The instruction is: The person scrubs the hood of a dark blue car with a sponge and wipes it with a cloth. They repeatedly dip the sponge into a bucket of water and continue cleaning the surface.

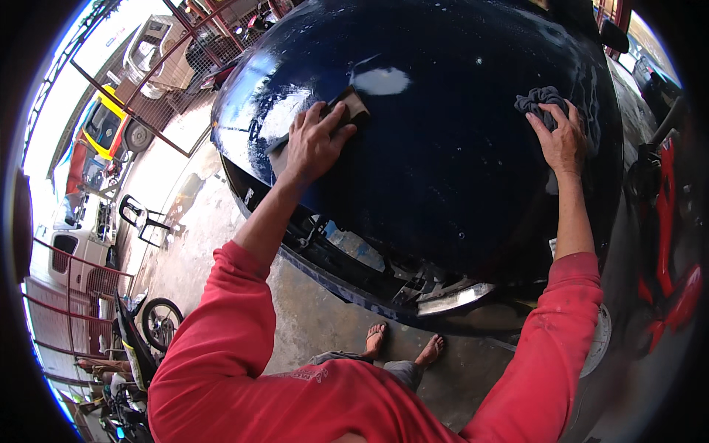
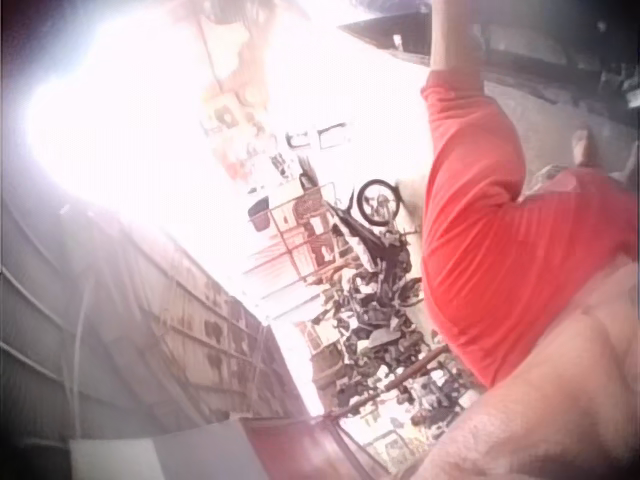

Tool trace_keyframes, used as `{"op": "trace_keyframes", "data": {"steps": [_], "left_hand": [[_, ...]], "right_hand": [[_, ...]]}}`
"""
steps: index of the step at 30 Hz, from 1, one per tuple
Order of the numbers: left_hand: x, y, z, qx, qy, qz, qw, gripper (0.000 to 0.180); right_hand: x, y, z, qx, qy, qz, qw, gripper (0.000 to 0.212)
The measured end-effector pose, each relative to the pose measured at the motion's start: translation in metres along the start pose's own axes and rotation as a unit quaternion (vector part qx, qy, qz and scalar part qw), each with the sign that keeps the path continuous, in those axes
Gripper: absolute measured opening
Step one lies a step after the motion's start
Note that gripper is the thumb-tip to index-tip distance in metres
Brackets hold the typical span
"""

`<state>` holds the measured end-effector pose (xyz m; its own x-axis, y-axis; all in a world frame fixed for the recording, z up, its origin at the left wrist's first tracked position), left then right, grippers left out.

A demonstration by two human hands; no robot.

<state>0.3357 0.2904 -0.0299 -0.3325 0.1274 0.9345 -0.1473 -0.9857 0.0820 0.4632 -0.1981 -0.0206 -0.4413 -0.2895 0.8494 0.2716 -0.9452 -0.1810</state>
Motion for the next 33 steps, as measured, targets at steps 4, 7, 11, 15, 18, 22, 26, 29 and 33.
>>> {"op": "trace_keyframes", "data": {"steps": [4, 7, 11, 15, 18, 22, 26, 29, 33], "left_hand": [[-0.001, 0.028, -0.112, -0.026, -0.042, 0.001, 0.999, 0.069], [0.018, 0.005, -0.051, -0.044, 0.035, -0.009, 0.998, 0.061], [0.007, -0.030, 0.069, -0.001, 0.014, -0.014, 1.000, 0.058], [-0.004, 0.043, -0.055, -0.172, -0.040, -0.060, 0.982, 0.068], [-0.011, 0.066, -0.143, -0.305, -0.124, -0.089, 0.940, 0.084], [-0.001, -0.027, -0.011, -0.224, -0.057, -0.062, 0.971, 0.066], [0.005, -0.049, 0.085, -0.100, -0.025, -0.052, 0.993, 0.059], [0.011, 0.047, -0.018, -0.163, -0.027, -0.053, 0.985, 0.063], [0.002, 0.124, -0.138, -0.344, -0.119, -0.140, 0.921, 0.074]], "right_hand": [[-0.003, 0.003, 0.001, -0.007, -0.005, 0.018, 1.000, 0.041], [-0.002, 0.000, 0.002, 0.012, 0.005, 0.013, 1.000, 0.043], [-0.002, 0.004, 0.004, -0.006, -0.009, 0.004, 1.000, 0.053], [0.001, 0.003, 0.003, 0.003, -0.010, 0.021, 1.000, 0.055], [0.001, 0.005, 0.004, -0.005, -0.015, 0.034, 0.999, 0.053], [0.002, 0.003, 0.003, -0.002, 0.000, 0.027, 1.000, 0.048], [0.001, 0.005, 0.003, -0.020, -0.004, 0.024, 1.000, 0.046], [0.004, 0.001, 0.001, -0.006, 0.004, 0.026, 1.000, 0.046], [0.005, -0.002, -0.001, 0.008, 0.009, 0.023, 1.000, 0.045]]}}
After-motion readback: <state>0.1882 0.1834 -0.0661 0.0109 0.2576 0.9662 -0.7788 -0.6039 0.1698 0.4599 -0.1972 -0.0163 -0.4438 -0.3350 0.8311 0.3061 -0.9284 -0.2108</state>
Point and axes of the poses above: each hand's wrist, its own z-axis towards the middle knuckle, its own x-axis out of the back of the hand, y = z × x, the point moved 10 cm from there along z, towards the middle knuckle, and after that the axes turned 14 degrees about -y, right-handed, at the moved point
